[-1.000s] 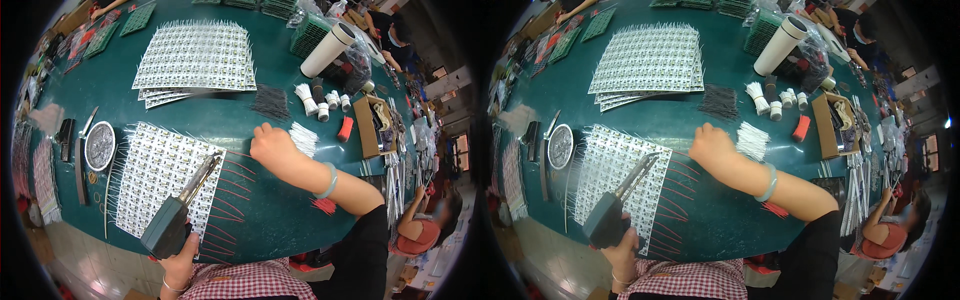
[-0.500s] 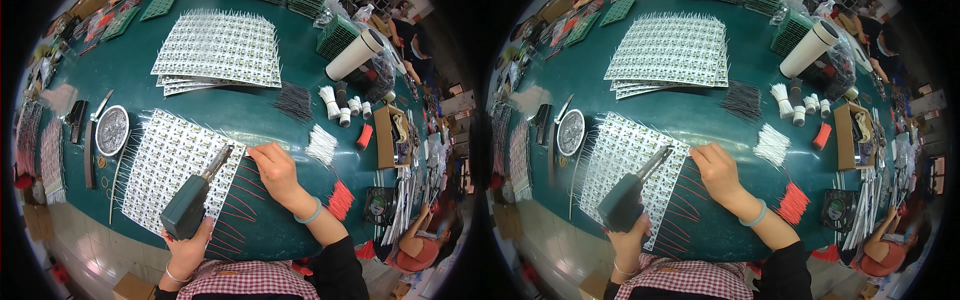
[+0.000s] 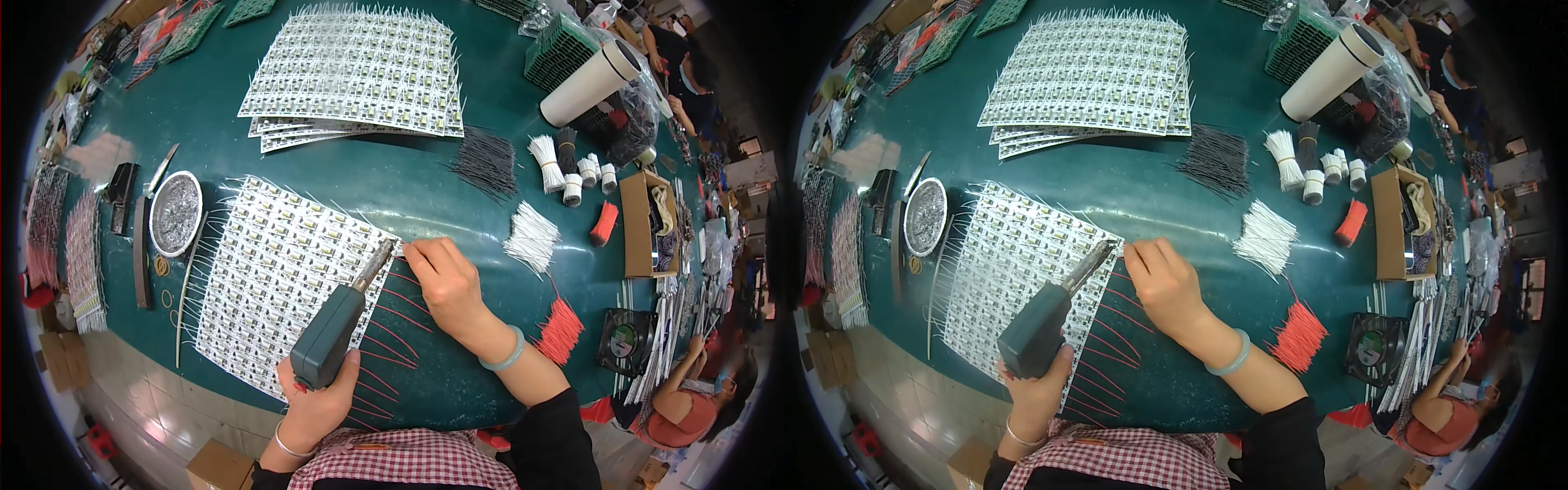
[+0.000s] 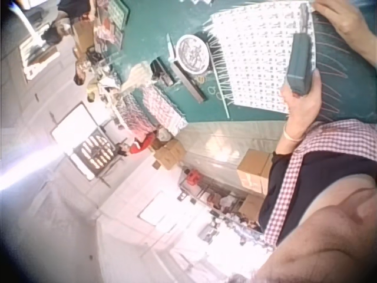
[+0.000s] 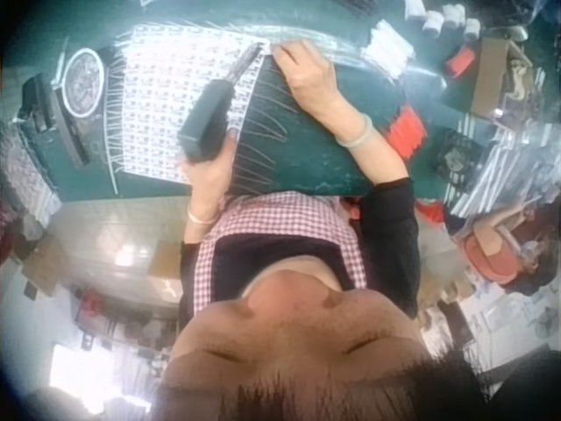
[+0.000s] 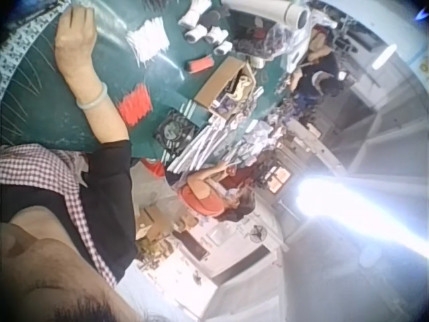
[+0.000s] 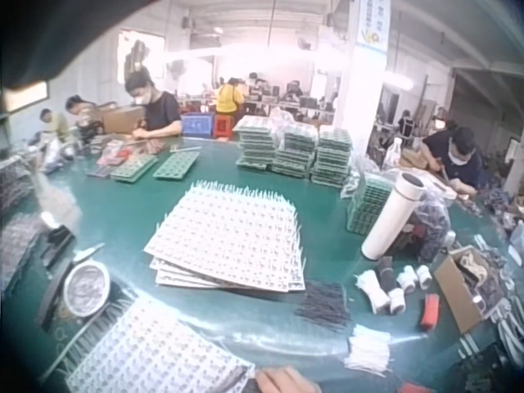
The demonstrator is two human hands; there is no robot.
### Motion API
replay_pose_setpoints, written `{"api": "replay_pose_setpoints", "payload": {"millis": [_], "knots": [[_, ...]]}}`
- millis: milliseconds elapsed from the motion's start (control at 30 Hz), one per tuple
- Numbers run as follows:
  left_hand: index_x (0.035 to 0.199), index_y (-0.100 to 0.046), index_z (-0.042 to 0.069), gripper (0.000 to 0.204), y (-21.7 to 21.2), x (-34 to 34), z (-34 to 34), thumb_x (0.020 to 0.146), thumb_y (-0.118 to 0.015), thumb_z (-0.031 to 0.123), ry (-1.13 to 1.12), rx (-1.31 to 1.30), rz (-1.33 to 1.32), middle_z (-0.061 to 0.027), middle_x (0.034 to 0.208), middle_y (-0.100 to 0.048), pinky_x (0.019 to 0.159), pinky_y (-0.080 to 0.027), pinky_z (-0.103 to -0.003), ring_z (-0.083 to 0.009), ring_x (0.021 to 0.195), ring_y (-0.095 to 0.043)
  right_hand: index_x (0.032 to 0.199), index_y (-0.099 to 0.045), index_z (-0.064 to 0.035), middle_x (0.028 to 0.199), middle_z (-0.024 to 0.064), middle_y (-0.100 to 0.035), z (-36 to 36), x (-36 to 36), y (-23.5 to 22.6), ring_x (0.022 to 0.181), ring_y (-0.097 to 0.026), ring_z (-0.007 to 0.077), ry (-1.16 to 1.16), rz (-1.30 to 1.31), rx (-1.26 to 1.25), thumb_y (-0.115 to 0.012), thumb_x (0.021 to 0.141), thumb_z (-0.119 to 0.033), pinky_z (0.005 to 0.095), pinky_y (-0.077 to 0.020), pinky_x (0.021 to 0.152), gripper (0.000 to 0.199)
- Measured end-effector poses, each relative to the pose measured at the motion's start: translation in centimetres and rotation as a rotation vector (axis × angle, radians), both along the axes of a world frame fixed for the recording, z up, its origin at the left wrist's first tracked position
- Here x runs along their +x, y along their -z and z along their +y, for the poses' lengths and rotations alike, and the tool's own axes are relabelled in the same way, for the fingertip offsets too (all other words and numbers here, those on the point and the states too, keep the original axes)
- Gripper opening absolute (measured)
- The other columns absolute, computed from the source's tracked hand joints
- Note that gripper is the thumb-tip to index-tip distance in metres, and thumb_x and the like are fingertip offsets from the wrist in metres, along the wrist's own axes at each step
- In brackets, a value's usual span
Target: The person solders red and white wires onto a grid of LED modules using a soldering iron. They repeatedly pick wires, apply solder to connection points, and trim excess wire with a tool. The work is performed at a green table in a busy workshop with other workers visible in the background.
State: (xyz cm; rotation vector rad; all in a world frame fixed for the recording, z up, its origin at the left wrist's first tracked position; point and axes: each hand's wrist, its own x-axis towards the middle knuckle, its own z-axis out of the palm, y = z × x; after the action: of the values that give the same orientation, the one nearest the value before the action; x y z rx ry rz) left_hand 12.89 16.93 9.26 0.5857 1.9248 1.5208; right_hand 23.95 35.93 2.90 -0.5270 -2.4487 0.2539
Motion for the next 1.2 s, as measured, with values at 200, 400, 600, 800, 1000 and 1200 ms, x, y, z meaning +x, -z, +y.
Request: {"api": "replay_pose_setpoints", "payload": {"millis": [200,400,600,800,1000,1200], "knots": [[0.09,-0.067,-0.002,0.012,0.2,-0.2,0.4,0.081,-0.073,0.003,0.032,-0.004,0.017,-0.0013,0.073,-0.063,0.059,-0.045,-0.026,-0.0071,0.063,-0.056,0.097,-0.066,0.0044,0.092,0.0085,-0.062,-0.1,0.0,-0.4,0.081,-0.059,0.0203,0.016,-0.042,0.037,-0.065,0.067,0.0,0.027,-0.0524,0.06,0.03],[0.092,-0.067,-0.003,0.013,0.7,-0.4,0.7,0.081,-0.071,0.002,0.075,0.002,0.021,-0.0041,0.078,-0.064,0.061,-0.046,-0.026,-0.0082,0.066,-0.057,0.096,-0.066,0.0044,0.092,0.0083,-0.062,-0.2,-0.1,-0.2,0.081,-0.059,0.0194,0.022,-0.051,0.062,-0.065,0.067,-0.001,0.0261,-0.0524,0.06,0.03],[0.094,-0.066,-0.002,0.014,0.9,-0.5,0.8,0.081,-0.07,0.002,0.114,-0.057,0.069,-0.0035,0.077,-0.063,0.059,-0.044,-0.024,-0.0075,0.067,-0.055,0.096,-0.066,0.0049,0.09,0.0084,-0.061,-0.3,-0.2,-0.3,0.08,-0.058,0.0192,0.022,-0.061,0.071,-0.064,0.068,-0.002,0.026,-0.0522,0.06,0.029],[0.092,-0.064,-0.001,0.012,0.5,-0.7,0.8,0.082,-0.07,0.002,0.143,-0.096,0.063,-0.0018,0.075,-0.06,0.057,-0.042,-0.024,-0.0064,0.064,-0.052,0.095,-0.066,0.0054,0.089,0.0087,-0.061,-0.3,-0.2,-0.4,0.08,-0.058,0.0191,0.026,-0.066,0.092,-0.064,0.068,-0.002,0.0256,-0.0521,0.06,0.028],[0.09,-0.064,-0.001,0.011,0.7,-0.6,0.8,0.082,-0.071,0.002,0.147,-0.033,0.126,-0.0017,0.074,-0.059,0.053,-0.04,-0.024,-0.0064,0.062,-0.052,0.094,-0.066,0.0052,0.088,0.0085,-0.061,-0.3,-0.3,-0.2,0.079,-0.058,0.0187,0.034,-0.068,0.091,-0.064,0.068,-0.002,0.0252,-0.0517,0.059,0.027],[0.097,-0.069,0.002,0.022,1.3,-0.3,-0.9,0.077,-0.076,0.006,0.133,-0.153,0.382,-0.0018,0.087,-0.068,0.07,-0.049,-0.026,-0.0105,0.074,-0.062,0.093,-0.067,0.0046,0.088,0.0083,-0.061,-0.4,-0.3,-0.2,0.078,-0.058,0.0187,0.044,-0.055,0.098,-0.064,0.067,-0.002,0.0252,-0.0514,0.058,0.027]]}}
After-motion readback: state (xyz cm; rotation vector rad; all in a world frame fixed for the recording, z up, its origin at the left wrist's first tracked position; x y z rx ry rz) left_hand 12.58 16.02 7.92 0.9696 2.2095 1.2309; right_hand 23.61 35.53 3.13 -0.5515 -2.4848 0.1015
